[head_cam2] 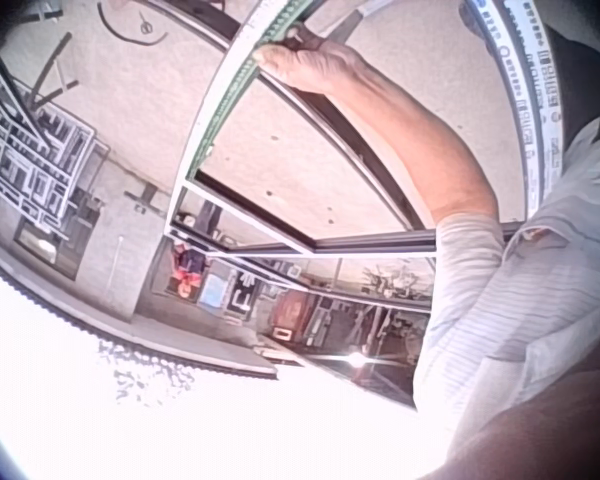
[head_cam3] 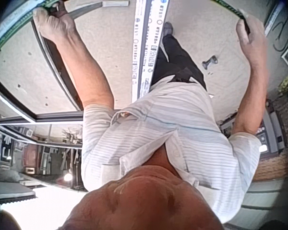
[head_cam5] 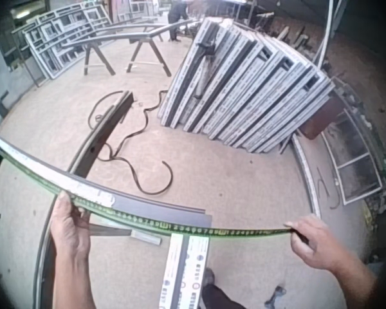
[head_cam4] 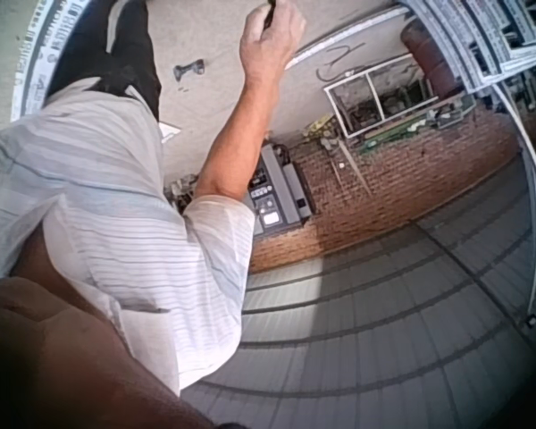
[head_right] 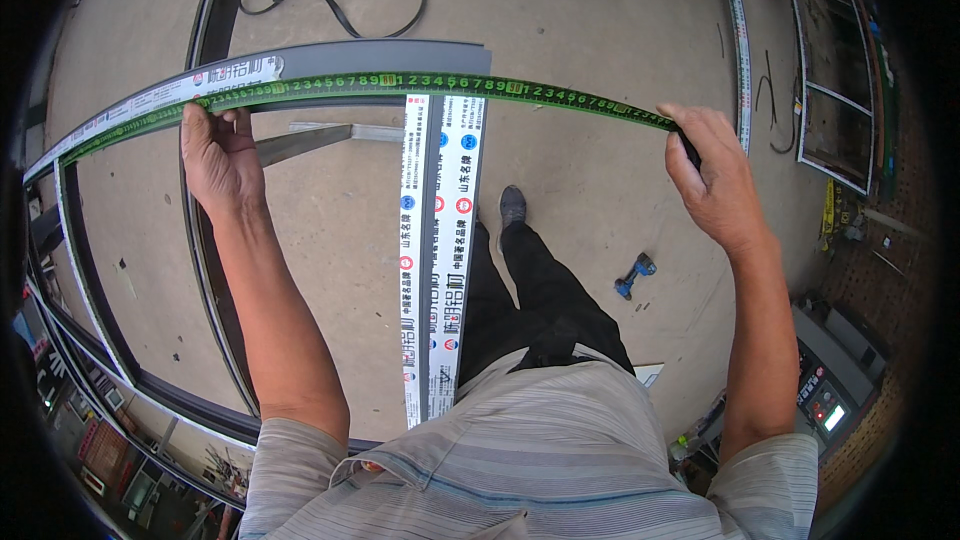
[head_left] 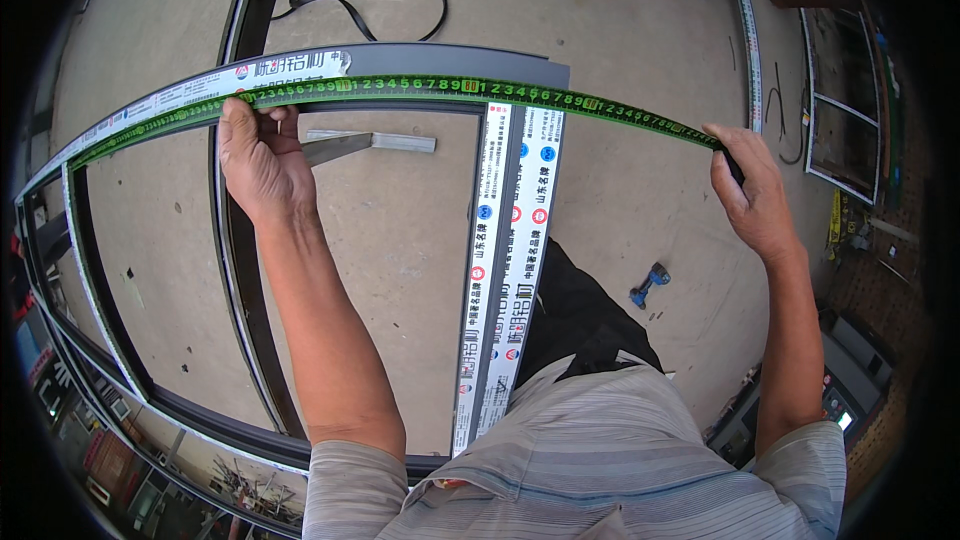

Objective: The person assembles a large aluminum window frame on the floor, inserting rubber seals into the frame channels and measuring the frame with a tape measure. The person handles aluminum profiles, rubber seals, and a tape measure throughout the task.

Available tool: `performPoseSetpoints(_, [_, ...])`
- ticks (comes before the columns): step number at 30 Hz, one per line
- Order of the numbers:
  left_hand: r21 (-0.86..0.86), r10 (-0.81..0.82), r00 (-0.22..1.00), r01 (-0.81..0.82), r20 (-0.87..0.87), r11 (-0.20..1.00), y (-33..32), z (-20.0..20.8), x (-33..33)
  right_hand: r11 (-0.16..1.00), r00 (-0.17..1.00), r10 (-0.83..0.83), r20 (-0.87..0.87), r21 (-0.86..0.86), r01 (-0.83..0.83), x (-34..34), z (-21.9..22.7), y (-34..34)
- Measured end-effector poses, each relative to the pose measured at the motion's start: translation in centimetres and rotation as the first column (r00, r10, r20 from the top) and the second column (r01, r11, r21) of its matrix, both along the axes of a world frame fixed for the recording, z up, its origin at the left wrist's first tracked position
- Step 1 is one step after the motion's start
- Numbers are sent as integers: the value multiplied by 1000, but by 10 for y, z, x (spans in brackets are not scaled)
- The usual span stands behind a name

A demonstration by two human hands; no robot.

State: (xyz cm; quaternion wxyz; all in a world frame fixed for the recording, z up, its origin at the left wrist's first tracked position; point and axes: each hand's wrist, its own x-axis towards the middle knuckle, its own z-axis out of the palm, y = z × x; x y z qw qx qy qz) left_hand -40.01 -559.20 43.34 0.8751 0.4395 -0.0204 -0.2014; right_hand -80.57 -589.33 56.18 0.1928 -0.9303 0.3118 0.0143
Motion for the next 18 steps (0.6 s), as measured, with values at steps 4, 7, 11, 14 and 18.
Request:
performPoseSetpoints(4, [11,7,1000,-7,-3,1000,-1,2,0,999,998,53,30,-6,-52,13,1,6])
performPoseSetpoints(7, [-9,-7,1000,7,0,1000,0,1,1,999,997,35,66,22,-36,32,2,16])
performPoseSetpoints(11, [-2,-5,1000,5,1,1000,0,0,0,998,997,28,73,47,-32,59,-1,31])
performPoseSetpoints(14, [-2,-10,1000,10,7,1000,0,0,0,997,989,68,130,37,-73,77,-7,42])
performPoseSetpoints(18, [7,3,1000,-3,12,1000,-1,2,-1,996,991,72,114,47,-78,101,-6,55])
